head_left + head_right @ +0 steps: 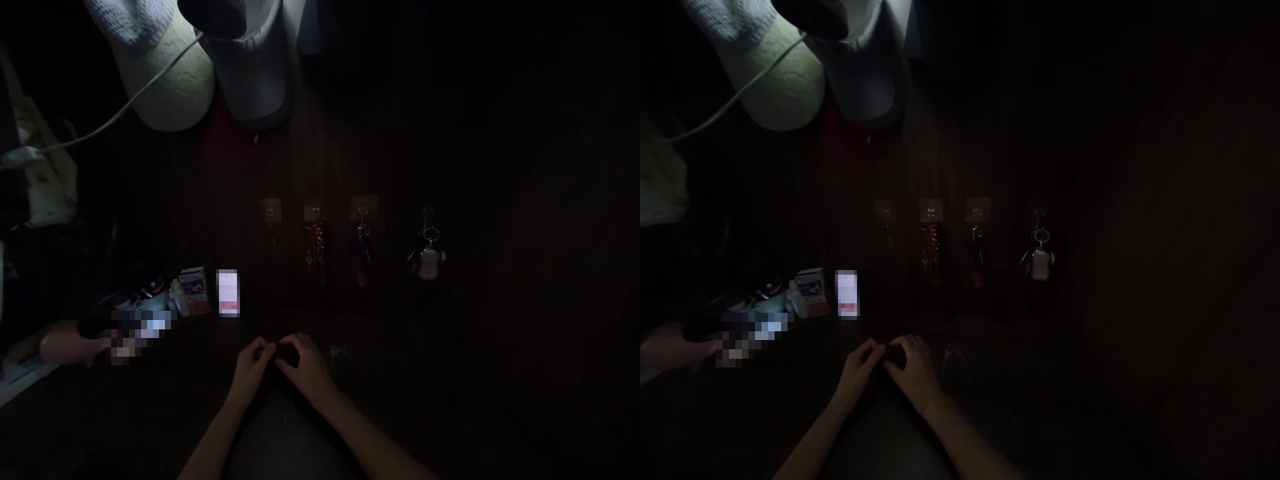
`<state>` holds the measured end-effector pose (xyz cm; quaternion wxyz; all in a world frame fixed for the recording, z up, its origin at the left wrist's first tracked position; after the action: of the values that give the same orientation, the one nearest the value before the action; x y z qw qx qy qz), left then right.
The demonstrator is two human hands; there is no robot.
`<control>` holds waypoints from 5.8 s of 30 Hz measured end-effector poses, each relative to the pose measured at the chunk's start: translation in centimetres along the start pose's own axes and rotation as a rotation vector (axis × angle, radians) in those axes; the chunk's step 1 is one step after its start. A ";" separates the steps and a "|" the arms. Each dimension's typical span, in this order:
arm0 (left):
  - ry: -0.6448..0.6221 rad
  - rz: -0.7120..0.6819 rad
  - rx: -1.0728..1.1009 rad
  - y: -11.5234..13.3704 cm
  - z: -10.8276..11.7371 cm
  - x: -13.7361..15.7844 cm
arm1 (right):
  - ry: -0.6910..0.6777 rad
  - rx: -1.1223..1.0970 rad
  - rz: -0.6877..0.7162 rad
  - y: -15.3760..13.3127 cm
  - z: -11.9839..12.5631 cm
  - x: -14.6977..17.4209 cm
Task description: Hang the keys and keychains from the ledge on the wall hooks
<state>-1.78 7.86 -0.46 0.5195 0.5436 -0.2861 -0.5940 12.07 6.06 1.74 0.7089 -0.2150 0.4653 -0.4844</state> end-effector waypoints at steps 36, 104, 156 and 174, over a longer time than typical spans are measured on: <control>0.220 0.116 0.016 -1.8 2.1 -1.0 | 0.137 -0.839 -0.205 -6.5 3.8 -18.8; -0.100 -0.308 -0.478 1.2 -1.9 0.5 | 0.288 -0.064 -0.170 10.2 10.4 0.3; -0.247 0.195 0.299 1.8 -8.7 1.9 | 0.177 -0.672 -0.413 9.2 6.4 0.7; -0.180 0.192 0.284 1.6 -7.8 1.8 | 0.004 -0.649 -0.397 7.3 5.9 1.1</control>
<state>6.27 7.45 -1.50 0.4644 0.5263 -0.4628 -0.5414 20.85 7.42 -1.48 0.4952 -0.5136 0.5452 -0.4402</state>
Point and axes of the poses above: each hand's wrist, its own x-axis away from the middle knuckle, its own z-axis out of the back of the hand, y = z × x, the point moved 8 cm from there along -x, towards the middle knuckle, and after that the axes turned 4 degrees about y, right-handed, at the moved point
